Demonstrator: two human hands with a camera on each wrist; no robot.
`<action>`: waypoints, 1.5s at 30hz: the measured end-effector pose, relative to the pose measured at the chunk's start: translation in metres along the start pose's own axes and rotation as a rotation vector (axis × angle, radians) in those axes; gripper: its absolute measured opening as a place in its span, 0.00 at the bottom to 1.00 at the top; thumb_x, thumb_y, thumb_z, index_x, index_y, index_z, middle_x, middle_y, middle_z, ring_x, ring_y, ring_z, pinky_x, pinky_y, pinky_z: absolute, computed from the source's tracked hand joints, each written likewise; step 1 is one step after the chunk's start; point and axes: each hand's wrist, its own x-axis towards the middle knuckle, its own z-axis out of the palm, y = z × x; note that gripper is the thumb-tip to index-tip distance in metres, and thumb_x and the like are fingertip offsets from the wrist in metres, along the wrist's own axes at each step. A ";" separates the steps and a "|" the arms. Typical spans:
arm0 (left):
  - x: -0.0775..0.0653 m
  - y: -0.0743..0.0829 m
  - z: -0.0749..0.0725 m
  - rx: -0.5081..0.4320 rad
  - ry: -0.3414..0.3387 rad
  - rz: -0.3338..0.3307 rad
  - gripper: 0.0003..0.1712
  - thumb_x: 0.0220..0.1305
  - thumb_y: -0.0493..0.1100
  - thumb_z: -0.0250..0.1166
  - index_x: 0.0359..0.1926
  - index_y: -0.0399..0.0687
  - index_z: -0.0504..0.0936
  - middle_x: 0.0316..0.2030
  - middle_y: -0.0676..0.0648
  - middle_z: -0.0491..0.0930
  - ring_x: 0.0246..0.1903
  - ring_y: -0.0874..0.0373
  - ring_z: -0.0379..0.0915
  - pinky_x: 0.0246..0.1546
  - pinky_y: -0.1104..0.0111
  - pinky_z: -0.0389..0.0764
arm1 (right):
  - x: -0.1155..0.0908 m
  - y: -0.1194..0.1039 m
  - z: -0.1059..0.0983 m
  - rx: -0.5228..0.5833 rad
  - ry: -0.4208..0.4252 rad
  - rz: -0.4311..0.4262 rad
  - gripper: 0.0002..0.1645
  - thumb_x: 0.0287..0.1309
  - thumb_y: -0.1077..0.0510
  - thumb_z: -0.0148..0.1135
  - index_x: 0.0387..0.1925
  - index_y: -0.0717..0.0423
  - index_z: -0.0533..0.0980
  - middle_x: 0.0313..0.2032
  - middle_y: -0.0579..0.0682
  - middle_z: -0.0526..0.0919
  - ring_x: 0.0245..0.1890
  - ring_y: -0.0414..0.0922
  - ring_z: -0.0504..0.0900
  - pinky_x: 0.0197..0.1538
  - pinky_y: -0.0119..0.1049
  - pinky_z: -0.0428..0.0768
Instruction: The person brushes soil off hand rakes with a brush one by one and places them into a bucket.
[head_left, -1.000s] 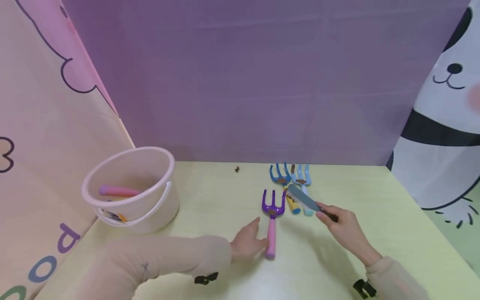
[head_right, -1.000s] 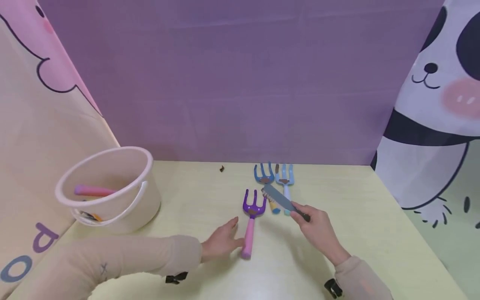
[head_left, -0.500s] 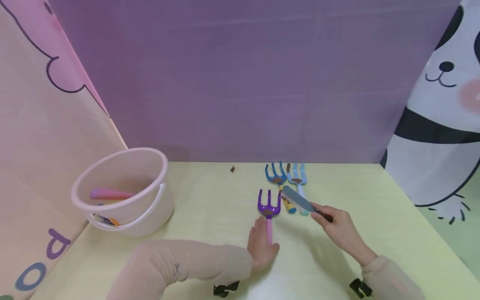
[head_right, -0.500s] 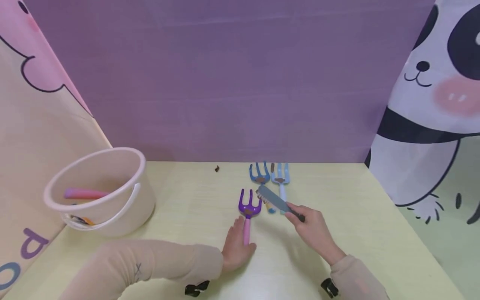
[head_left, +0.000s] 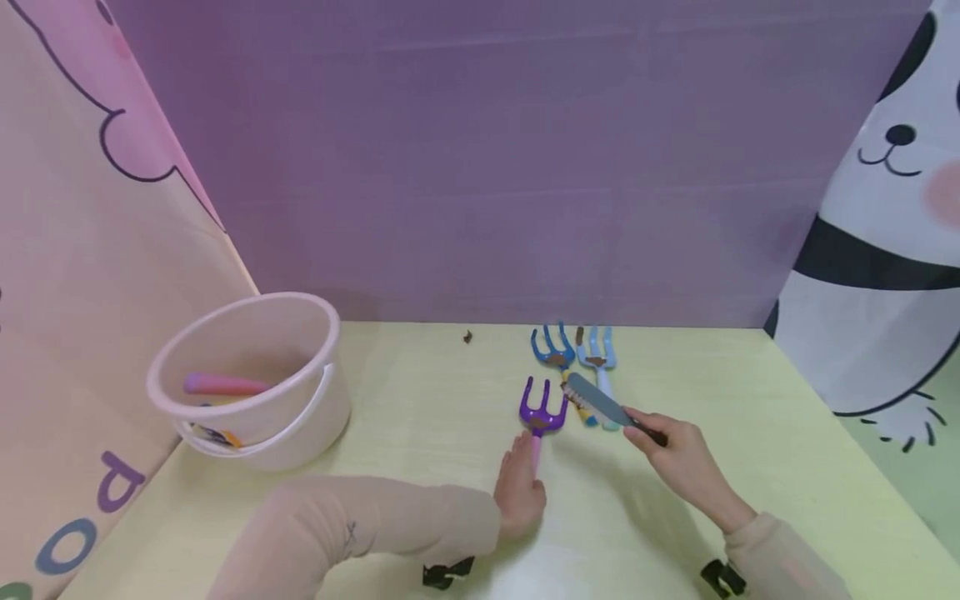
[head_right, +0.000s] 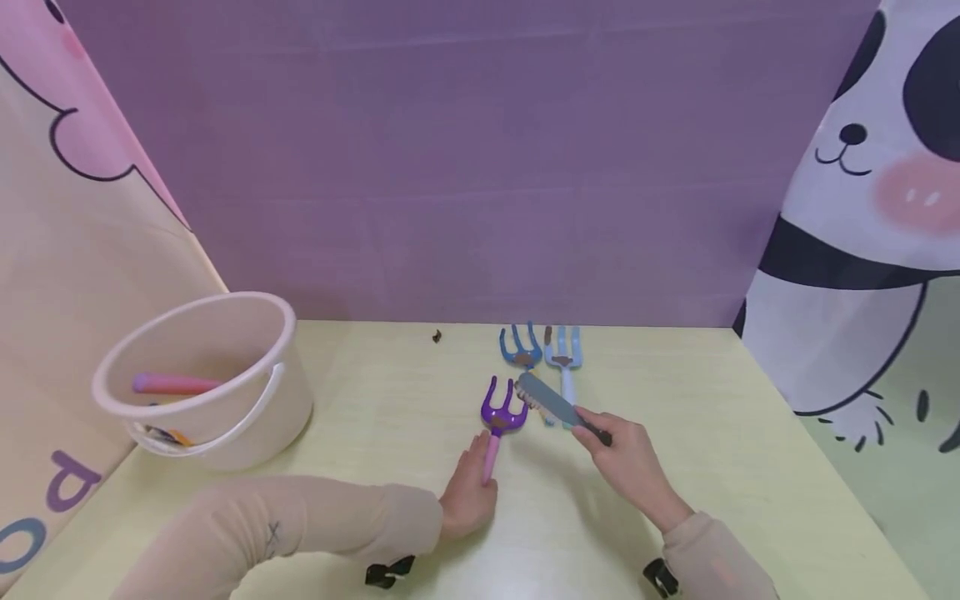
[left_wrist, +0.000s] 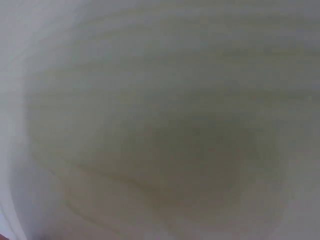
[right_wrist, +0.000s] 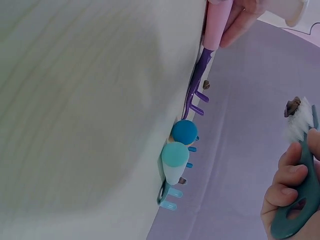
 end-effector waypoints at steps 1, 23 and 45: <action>0.000 0.000 -0.001 -0.007 -0.005 -0.004 0.38 0.58 0.27 0.46 0.69 0.34 0.44 0.70 0.38 0.44 0.70 0.45 0.40 0.69 0.52 0.43 | 0.000 0.000 0.000 -0.001 -0.001 -0.001 0.21 0.59 0.55 0.57 0.52 0.62 0.75 0.25 0.54 0.78 0.14 0.35 0.60 0.16 0.28 0.65; 0.006 -0.009 -0.031 -0.115 -0.002 -0.034 0.41 0.50 0.22 0.51 0.67 0.33 0.51 0.67 0.37 0.55 0.66 0.42 0.50 0.66 0.51 0.53 | 0.000 -0.002 -0.002 -0.018 0.008 -0.010 0.21 0.59 0.56 0.58 0.51 0.62 0.75 0.28 0.54 0.80 0.14 0.34 0.61 0.17 0.28 0.65; 0.017 -0.034 -0.087 -0.127 -0.029 0.010 0.25 0.58 0.34 0.59 0.58 0.41 0.71 0.55 0.41 0.74 0.55 0.46 0.70 0.57 0.56 0.72 | -0.003 -0.007 0.002 0.026 -0.004 0.019 0.21 0.58 0.56 0.58 0.52 0.61 0.75 0.37 0.58 0.82 0.16 0.35 0.63 0.18 0.28 0.67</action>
